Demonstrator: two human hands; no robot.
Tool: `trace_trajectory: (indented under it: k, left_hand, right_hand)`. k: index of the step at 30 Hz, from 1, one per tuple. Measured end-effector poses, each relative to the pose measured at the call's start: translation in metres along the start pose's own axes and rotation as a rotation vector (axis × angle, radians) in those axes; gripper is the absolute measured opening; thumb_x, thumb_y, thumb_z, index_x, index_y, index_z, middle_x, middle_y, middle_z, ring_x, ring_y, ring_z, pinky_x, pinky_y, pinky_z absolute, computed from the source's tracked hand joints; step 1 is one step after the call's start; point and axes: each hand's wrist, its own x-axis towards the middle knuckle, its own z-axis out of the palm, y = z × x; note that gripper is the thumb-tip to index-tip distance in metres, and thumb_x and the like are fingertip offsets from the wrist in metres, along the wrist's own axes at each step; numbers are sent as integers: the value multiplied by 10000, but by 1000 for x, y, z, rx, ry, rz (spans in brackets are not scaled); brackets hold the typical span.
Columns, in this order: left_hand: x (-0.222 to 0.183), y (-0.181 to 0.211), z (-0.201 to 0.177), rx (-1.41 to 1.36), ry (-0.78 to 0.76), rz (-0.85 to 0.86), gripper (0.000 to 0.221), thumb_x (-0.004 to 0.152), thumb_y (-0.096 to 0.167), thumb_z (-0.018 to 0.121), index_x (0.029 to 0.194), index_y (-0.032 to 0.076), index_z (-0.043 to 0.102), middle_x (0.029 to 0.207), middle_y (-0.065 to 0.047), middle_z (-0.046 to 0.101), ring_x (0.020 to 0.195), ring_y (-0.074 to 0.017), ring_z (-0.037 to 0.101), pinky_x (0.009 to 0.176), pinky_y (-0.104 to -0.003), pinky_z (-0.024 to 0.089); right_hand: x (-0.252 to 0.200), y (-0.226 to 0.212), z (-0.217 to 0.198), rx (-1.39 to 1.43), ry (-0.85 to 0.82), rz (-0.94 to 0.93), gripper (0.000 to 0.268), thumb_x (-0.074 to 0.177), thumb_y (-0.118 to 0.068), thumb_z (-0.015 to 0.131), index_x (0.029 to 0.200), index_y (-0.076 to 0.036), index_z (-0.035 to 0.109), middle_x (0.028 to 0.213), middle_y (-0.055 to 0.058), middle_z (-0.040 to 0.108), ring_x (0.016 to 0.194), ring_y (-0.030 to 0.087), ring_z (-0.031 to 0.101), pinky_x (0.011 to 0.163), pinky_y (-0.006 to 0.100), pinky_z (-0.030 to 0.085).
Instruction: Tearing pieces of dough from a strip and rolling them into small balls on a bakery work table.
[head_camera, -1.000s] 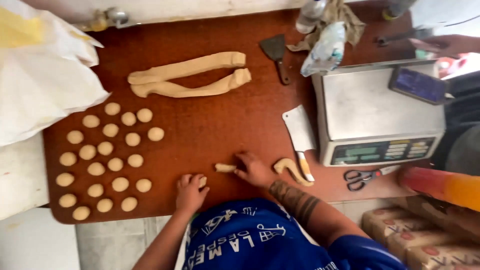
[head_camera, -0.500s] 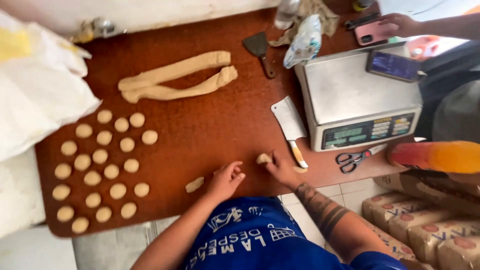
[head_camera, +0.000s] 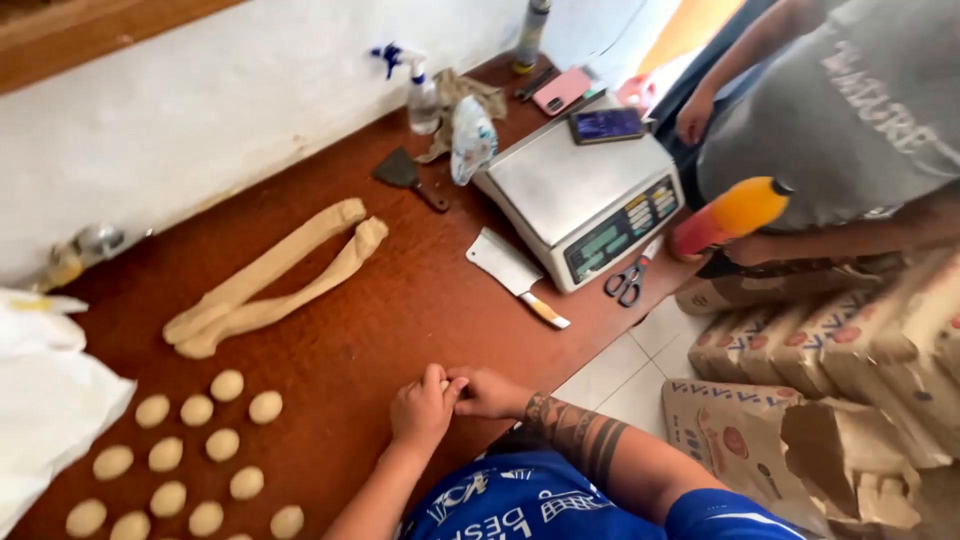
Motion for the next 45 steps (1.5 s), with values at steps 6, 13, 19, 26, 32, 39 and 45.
trace_trajectory:
  k: [6, 13, 19, 26, 32, 39, 45]
  left_hand:
    - [7, -7, 3, 150, 219, 277, 474, 977, 546, 601, 729, 157, 489, 616, -65, 622, 571, -330, 637, 542, -479, 484]
    - [18, -53, -63, -40, -289, -628, 613, 1009, 666, 339, 1067, 199, 732, 1090, -137, 774, 1017, -430, 706, 853, -522, 522]
    - [-22, -73, -48, -620, -222, -627, 290, 1002, 192, 562, 1285, 139, 527, 868, -62, 807, 593, -192, 685, 721, -334, 523]
    - [-36, -45, -16, -553, -337, -428, 424, 890, 553, 586, 1016, 160, 681, 941, -41, 804, 901, -216, 753, 808, -352, 514]
    - [-51, -43, -22, -577, -367, -395, 303, 910, 469, 626, 1029, 196, 684, 897, -11, 774, 833, -180, 735, 762, -338, 530]
    - [-118, -151, -27, -661, 142, -444, 399, 881, 199, 532, 1207, 230, 759, 1029, -71, 577, 1095, -283, 591, 1004, -415, 461]
    - [-132, -94, -12, 109, 118, -172, 552, 829, 151, 681, 1376, 211, 640, 1355, -26, 623, 1272, -261, 569, 916, -486, 523]
  right_hand:
    - [-10, 16, 16, 36, -28, 223, 73, 934, -213, 618, 929, -141, 605, 822, -9, 620, 765, 130, 549, 736, 335, 481]
    - [-18, -56, -14, 604, -138, 80, 195, 897, 1, 527, 1017, -53, 671, 884, 42, 643, 741, 90, 541, 678, 236, 445]
    - [-12, -118, -37, 328, 64, 565, 504, 882, -164, 489, 1381, -154, 560, 880, -2, 516, 616, 109, 467, 468, 245, 424]
    - [-5, -72, 20, -273, -72, 74, 862, 879, -218, 644, 1609, 1, 240, 1028, 264, 706, 879, 464, 681, 766, 490, 513]
    - [-18, -34, 31, -330, -98, 152, 499, 888, -288, 618, 1299, -59, 451, 938, 207, 696, 767, 373, 668, 699, 444, 505]
    - [-33, -59, 22, -286, 248, 616, 391, 1034, -453, 564, 1226, -148, 716, 1077, 174, 767, 1105, 307, 714, 955, 423, 577]
    - [-54, -63, 13, 81, 369, 673, 302, 1007, -225, 645, 1277, -101, 700, 744, 72, 657, 759, 172, 660, 715, 347, 612]
